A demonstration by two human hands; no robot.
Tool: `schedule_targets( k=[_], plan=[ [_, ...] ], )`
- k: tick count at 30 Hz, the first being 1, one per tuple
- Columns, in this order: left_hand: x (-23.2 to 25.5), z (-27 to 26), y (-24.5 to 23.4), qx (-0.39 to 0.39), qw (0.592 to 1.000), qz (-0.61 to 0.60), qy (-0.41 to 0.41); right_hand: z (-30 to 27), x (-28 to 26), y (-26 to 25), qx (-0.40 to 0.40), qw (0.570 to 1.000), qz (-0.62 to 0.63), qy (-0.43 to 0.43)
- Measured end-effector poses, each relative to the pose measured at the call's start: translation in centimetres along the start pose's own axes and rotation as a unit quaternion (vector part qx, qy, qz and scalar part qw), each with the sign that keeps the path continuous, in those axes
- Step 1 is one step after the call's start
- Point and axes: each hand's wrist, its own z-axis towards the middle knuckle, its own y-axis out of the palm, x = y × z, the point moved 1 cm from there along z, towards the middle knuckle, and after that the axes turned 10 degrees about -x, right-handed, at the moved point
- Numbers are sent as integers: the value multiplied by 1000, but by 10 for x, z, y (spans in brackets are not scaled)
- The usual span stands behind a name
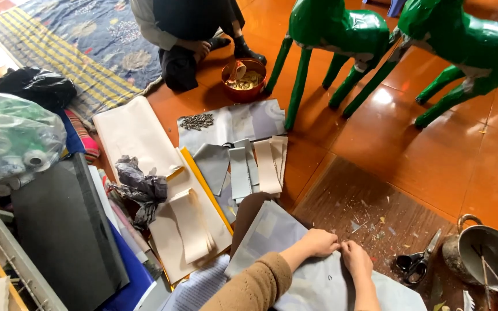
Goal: Decorating a surface by manually attaching small metal pieces
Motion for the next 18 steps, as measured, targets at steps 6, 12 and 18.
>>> schedule_targets(
  k=[6, 12, 18],
  plan=[
    [0, 1, -2, -9, 1000, -3, -2, -9, -7, -8, -10, 1000, 9, 12],
    [0, 0, -1, -8, 1000, 1, 3, -14, -10, -9, -6, 1000, 18, 10],
    [-2, 2, 1, -4, 1000, 6, 9, -5, -3, -3, 3, 1000, 15, 6]
  ],
)
